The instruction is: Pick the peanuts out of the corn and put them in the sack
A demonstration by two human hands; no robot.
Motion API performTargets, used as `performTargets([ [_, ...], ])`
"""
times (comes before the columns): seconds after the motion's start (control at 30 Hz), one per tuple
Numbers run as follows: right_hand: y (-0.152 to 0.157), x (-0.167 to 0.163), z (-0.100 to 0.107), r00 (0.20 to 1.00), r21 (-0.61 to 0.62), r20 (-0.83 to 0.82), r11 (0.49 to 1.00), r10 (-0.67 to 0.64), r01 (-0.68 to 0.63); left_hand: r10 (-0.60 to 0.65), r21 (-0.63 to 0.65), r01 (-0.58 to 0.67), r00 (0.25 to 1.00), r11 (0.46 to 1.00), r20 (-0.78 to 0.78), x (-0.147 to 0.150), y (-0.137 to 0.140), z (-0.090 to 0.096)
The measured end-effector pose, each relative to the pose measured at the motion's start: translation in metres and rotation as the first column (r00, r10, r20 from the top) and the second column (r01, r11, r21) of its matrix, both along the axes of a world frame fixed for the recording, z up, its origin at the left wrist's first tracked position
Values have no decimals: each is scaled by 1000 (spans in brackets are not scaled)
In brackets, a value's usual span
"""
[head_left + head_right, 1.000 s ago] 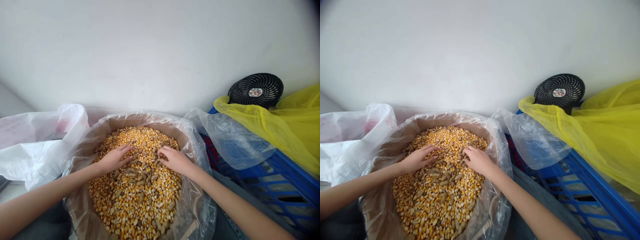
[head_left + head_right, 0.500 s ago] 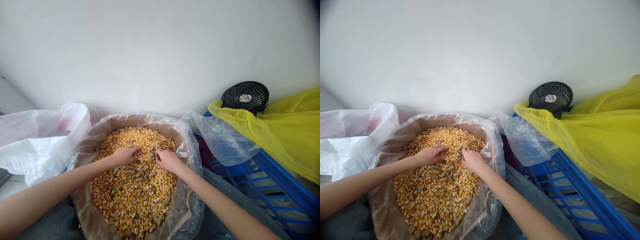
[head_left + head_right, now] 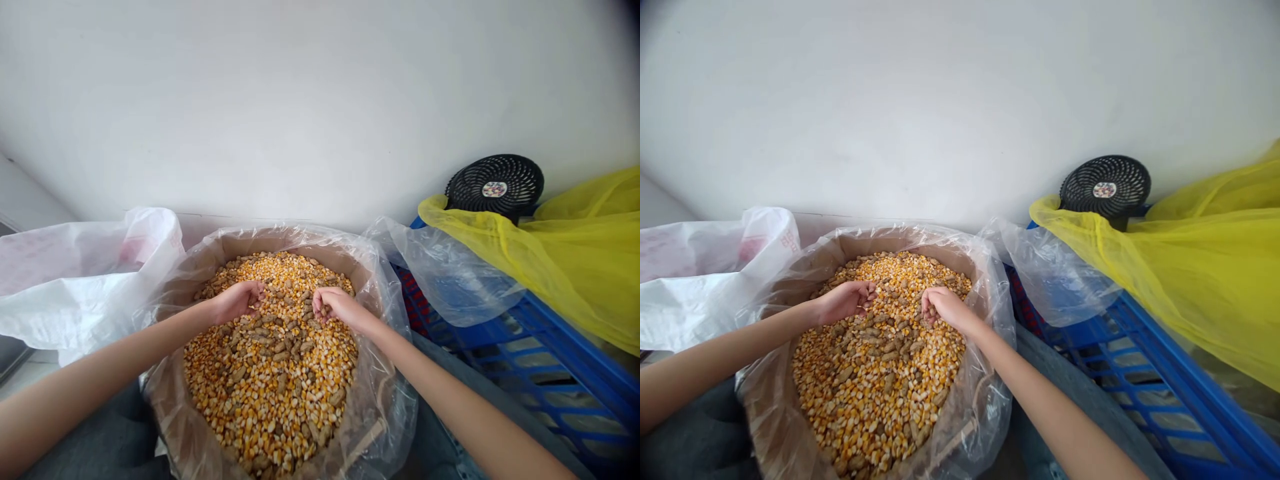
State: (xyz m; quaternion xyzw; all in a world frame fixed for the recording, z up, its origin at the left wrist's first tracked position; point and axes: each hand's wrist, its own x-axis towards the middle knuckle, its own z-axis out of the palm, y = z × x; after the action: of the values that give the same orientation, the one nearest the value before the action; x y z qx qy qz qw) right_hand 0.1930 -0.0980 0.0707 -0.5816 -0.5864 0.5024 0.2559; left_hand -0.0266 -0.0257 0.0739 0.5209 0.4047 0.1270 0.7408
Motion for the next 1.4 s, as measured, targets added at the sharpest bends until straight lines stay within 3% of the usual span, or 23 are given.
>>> performTargets([
  [0.1, -2, -1, 2, 947, 186, 320, 977, 38, -101, -33, 274, 86, 981, 958, -191, -7, -5, -2],
  [0.17, -6, -4, -1, 816, 221, 576, 954, 41, -204, -33, 513, 230, 931, 827, -364, -10, -9, -6],
  [0.23, -11, -9, -6, 647, 179, 761, 942, 51, -285, -42, 642, 429, 849, 636, -526, -11, -14, -11],
  [0.3, -15, -14, -12, 515, 103, 853, 939, 87, -330, -50, 664, 589, 764, 461, -643, -10, -18, -16],
  [0.37, -16, -17, -16, 456, 40, 881, 938, 130, -345, -46, 648, 681, 701, 340, -712, -9, -21, -22],
  [0.47, -16, -19, -19, 427, 14, 893, 940, 142, -342, -29, 630, 729, 660, 266, -751, -8, -22, -31],
  [0.57, -16, -19, -23, 422, 3, 895, 946, 142, -325, -27, 647, 706, 682, 288, -731, -8, -22, -37],
  [0.67, -15, -18, -23, 471, 17, 873, 955, 130, -296, -49, 718, 576, 792, 391, -609, -5, -19, -36],
  [0.7, -14, -17, -23, 516, 34, 848, 960, 119, -277, -47, 741, 489, 847, 460, -530, -4, -18, -35],
  [0.77, -11, -14, -19, 679, 45, 723, 972, 127, -230, -13, 692, 242, 948, 681, -319, -3, -15, -31],
  [0.83, -8, -11, -12, 898, -34, 399, 982, 185, -187, 49, 411, -12, 996, 911, -80, -4, -11, -27],
  [0.87, -6, -9, -9, 970, -99, 153, 979, 191, -177, 87, 213, -93, 996, 973, 37, -5, -9, -25],
  [0.9, -5, -8, -6, 980, -160, -115, 971, 160, -177, 130, 26, -135, 981, 990, 144, -6, -8, -23],
  [0.93, -4, -6, -3, 928, -209, -360, 962, 94, -178, 174, -121, -149, 956, 981, 237, -8, -7, -22],
  [1.0, -3, -4, 1, 725, -259, -686, 951, -59, -168, 262, -285, -164, 898, 944, 353, -10, -5, -20],
  [1.07, -4, -3, 4, 544, -276, -825, 948, -150, -157, 338, -357, -204, 865, 912, 370, -11, -4, -21],
  [1.17, -6, -4, 7, 434, -287, -878, 948, -203, -137, 384, -395, -255, 876, 882, 292, -11, -4, -23],
  [1.23, -6, -6, 8, 444, -292, -872, 946, -205, -137, 386, -373, -285, 893, 883, 232, -10, -4, -25],
  [1.3, -7, -9, 7, 524, -302, -831, 943, -189, -139, 377, -329, -307, 910, 893, 173, -10, -4, -27],
  [1.4, -7, -12, 4, 785, -261, -614, 960, -84, -101, 329, -253, -299, 941, 920, 85, -10, -5, -26],
])
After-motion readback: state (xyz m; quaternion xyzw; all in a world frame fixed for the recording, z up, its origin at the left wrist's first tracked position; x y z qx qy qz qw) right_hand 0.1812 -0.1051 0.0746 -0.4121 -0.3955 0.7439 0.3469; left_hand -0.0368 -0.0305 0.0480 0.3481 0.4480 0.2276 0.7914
